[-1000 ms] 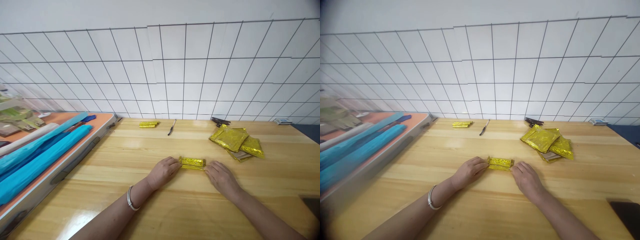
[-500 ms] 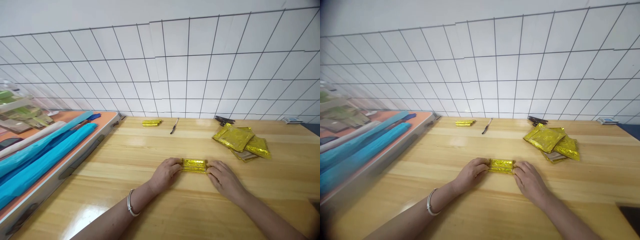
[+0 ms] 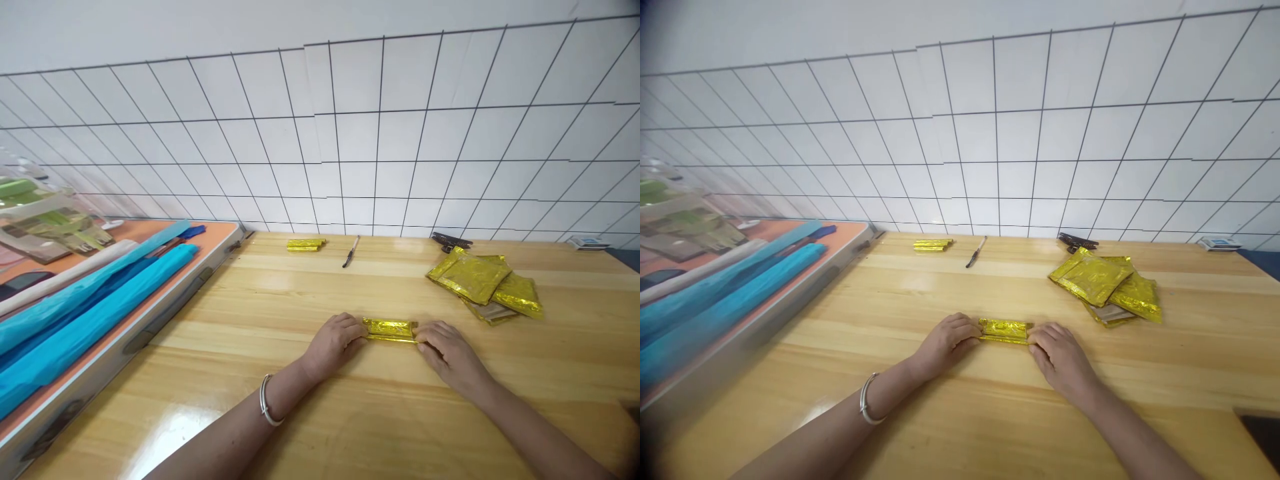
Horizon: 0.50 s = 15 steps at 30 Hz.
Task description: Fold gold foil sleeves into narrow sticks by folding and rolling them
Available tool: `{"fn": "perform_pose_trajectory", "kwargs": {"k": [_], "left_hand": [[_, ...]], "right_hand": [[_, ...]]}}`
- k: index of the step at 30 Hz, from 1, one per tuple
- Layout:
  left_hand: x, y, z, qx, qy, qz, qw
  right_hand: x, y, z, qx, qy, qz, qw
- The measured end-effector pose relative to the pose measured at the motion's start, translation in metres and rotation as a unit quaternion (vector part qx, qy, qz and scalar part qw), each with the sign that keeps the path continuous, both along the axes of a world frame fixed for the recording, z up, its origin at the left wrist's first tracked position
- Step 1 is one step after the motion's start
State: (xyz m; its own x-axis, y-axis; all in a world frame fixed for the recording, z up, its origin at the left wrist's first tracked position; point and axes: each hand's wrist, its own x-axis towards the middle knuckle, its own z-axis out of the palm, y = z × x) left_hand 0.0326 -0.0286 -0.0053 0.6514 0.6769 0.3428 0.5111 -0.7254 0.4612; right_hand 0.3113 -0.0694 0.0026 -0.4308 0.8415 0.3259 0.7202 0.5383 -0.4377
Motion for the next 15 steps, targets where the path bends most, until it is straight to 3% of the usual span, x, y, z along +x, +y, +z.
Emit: {"fn": "perform_pose_trajectory", "kwargs": {"k": [15], "left_hand": [[0.0044, 0.0058, 0.0005, -0.1, -0.081, 0.091, 0.988]], "right_hand": [[-0.0016, 0.0069, -0.0009, -0.045, 0.046, -0.047, 0.997]]}}
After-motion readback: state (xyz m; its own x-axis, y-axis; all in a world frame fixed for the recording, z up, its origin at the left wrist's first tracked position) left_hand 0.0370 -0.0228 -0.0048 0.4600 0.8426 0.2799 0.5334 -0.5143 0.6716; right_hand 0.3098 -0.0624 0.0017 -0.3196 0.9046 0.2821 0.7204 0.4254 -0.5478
